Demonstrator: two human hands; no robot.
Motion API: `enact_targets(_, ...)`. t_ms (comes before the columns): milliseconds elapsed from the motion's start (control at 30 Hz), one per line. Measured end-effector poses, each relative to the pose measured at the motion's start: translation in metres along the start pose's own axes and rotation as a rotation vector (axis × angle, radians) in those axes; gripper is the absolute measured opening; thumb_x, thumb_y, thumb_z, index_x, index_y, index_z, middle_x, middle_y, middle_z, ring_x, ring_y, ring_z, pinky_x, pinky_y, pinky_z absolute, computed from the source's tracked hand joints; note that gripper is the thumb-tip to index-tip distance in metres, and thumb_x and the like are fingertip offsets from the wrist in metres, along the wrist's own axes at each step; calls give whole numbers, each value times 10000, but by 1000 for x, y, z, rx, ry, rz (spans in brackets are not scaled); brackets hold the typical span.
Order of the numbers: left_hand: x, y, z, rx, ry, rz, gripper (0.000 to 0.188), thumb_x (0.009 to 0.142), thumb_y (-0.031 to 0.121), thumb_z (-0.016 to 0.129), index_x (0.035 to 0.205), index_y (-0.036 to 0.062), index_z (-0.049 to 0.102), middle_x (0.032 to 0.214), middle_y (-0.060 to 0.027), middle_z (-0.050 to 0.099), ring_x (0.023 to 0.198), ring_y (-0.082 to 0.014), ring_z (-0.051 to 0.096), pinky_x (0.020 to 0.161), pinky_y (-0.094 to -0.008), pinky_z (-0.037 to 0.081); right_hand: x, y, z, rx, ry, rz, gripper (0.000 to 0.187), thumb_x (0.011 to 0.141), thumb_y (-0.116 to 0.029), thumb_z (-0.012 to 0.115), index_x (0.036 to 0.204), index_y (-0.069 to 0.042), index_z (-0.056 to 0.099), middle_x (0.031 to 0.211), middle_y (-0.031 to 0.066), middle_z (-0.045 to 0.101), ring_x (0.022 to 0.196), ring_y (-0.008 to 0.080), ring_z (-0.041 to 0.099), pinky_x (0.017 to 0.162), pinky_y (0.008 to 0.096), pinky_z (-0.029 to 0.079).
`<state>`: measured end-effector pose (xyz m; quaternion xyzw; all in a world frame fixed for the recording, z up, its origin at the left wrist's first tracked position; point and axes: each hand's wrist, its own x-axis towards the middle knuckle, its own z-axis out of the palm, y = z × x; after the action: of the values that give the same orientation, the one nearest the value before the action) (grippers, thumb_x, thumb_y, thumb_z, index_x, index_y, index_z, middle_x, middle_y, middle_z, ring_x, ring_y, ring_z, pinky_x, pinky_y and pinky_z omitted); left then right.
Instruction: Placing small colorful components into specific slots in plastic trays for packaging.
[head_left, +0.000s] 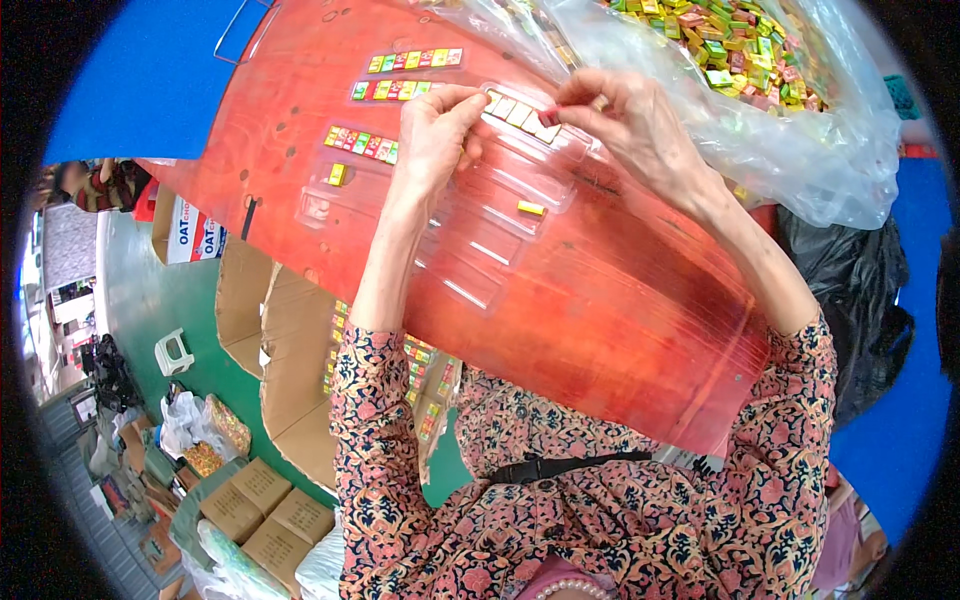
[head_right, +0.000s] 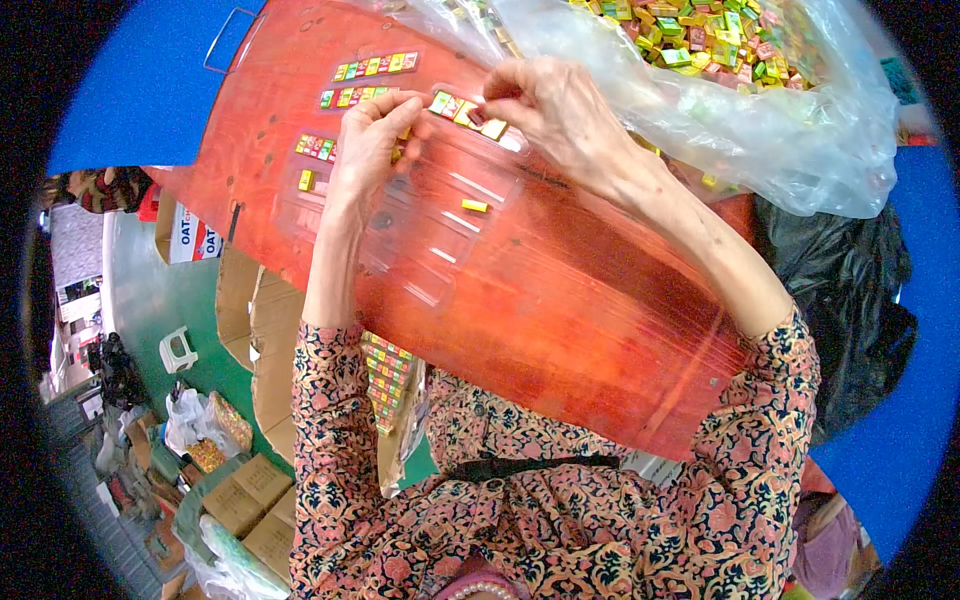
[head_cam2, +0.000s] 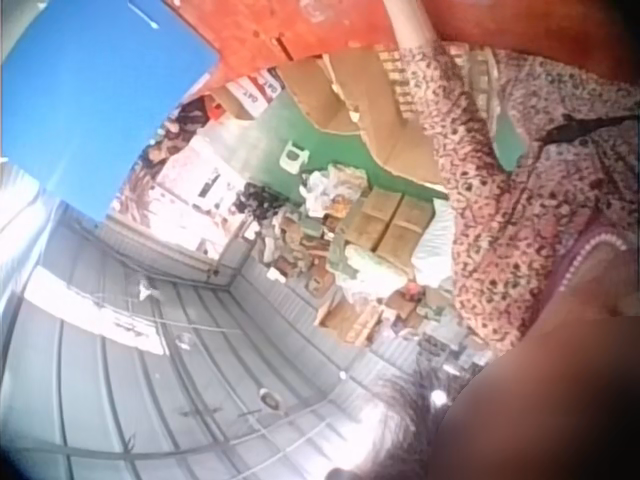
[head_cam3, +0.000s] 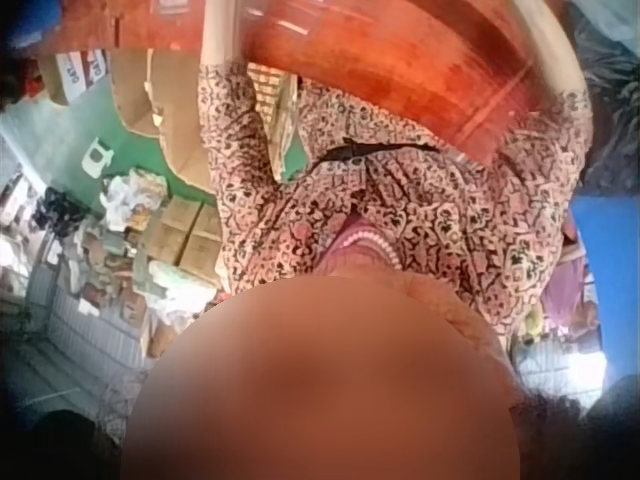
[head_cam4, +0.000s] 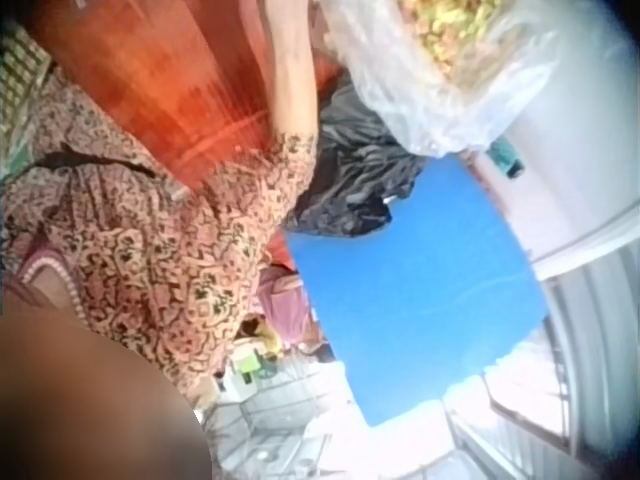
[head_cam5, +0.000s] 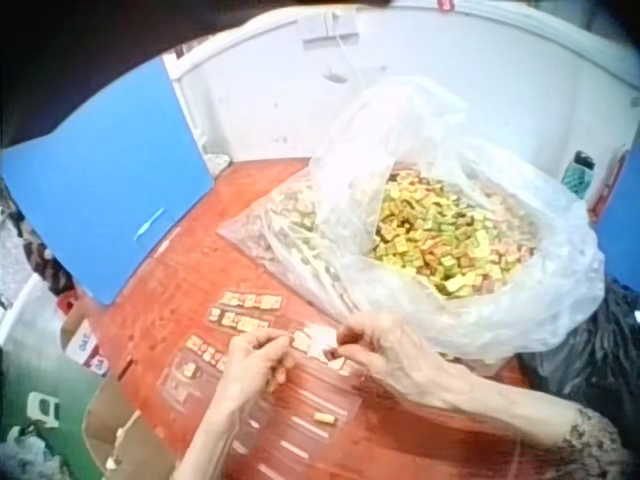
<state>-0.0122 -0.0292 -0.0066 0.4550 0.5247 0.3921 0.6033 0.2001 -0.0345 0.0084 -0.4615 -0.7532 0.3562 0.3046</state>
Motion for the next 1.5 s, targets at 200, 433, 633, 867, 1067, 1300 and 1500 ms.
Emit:
enact_targets(200,24,-19,-7,616,169,182,227,790,130,545,901,-42,641,674,-144,627,605,-198,613,558,-322,471,-19,27,14,-336,83,-95,139,793,-60,586,909,13,558,839,167,602,781,321,596,657,374,459)
enact_targets(433,35,-27,-2,832,157,295,221,789,119,526,908,-20,650,757,-165,617,708,-247,587,638,-340,455,-28,33,13,-377,62,-116,149,797,-60,572,930,-1,539,859,169,564,803,364,563,663,414,447)
enact_targets(633,34,-20,6,864,230,363,189,772,110,530,855,-4,656,805,-224,615,815,-362,609,721,-402,469,-29,39,9,-406,179,-65,137,802,-65,566,917,5,543,866,183,563,786,367,560,670,408,455)
enact_targets(867,35,-23,10,864,250,366,185,765,103,532,846,-7,658,784,-222,616,785,-360,615,709,-397,473,-31,37,0,-91,30,207,230,837,-111,533,979,59,593,864,172,645,807,230,618,724,317,467)
enact_targets(1067,44,-31,5,775,144,289,230,807,96,554,963,-47,644,609,-51,586,488,-72,503,438,-230,395,-32,43,0,-43,-27,236,237,844,-124,525,974,58,603,850,143,654,782,185,610,726,305,464)
enact_targets(1300,45,-33,7,730,158,257,223,808,95,560,956,-49,643,602,-49,580,466,-76,494,428,-227,388,-31,48,2,-24,15,214,199,843,-120,542,929,54,586,774,109,642,727,145,586,671,291,460)
enact_targets(1500,46,-35,6,728,164,264,218,805,96,565,945,-54,641,602,-50,578,467,-76,493,426,-224,386,-29,47,8,34,78,225,184,841,-123,556,895,52,576,768,99,640,700,136,580,646,276,458)
